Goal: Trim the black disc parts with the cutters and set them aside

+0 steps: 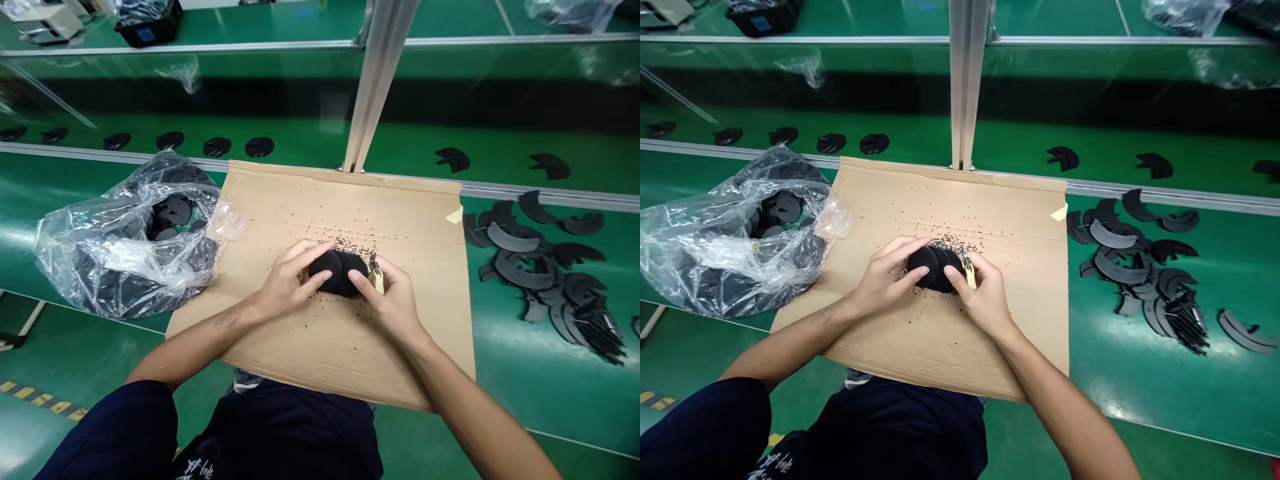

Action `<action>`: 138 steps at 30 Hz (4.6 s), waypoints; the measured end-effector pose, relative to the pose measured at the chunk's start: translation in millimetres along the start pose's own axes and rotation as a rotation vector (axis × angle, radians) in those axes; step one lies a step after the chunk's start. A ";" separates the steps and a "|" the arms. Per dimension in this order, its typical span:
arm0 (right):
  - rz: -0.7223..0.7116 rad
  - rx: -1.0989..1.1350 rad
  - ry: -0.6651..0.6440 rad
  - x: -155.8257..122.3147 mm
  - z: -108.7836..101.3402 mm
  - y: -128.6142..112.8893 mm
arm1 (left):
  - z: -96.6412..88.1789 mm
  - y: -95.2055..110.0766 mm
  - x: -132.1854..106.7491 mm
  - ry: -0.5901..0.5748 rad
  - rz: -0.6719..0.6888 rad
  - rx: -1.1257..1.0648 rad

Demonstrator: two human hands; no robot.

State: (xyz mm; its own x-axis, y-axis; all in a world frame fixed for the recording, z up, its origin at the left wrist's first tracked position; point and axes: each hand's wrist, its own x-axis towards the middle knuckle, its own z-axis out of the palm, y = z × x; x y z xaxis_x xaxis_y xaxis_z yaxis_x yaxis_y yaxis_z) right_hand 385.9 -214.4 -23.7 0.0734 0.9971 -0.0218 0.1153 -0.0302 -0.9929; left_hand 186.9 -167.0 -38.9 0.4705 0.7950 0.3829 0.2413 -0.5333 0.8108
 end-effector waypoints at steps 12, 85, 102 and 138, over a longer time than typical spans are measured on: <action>-0.025 -0.007 0.029 -3.1 5.0 0.6 | 4.0 1.9 -1.9 -0.040 -0.116 -0.094; -0.550 -0.184 -0.021 -7.6 10.0 10.5 | -8.8 11.8 0.0 0.061 0.262 -0.056; -0.495 -0.109 -0.183 -4.2 3.6 2.9 | -11.9 5.9 0.2 -0.187 -0.188 -0.529; -0.719 -0.947 -0.037 4.6 -11.1 16.4 | -7.4 -2.0 -2.4 -0.048 0.243 -0.059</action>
State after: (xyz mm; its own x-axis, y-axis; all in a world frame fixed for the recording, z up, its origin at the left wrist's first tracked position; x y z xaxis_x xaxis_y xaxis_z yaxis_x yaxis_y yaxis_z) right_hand 399.2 -211.1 -38.7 -0.3342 0.8075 0.4860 0.8057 0.5123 -0.2972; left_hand 179.1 -165.7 -38.1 0.5490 0.6297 0.5496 0.0665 -0.6884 0.7223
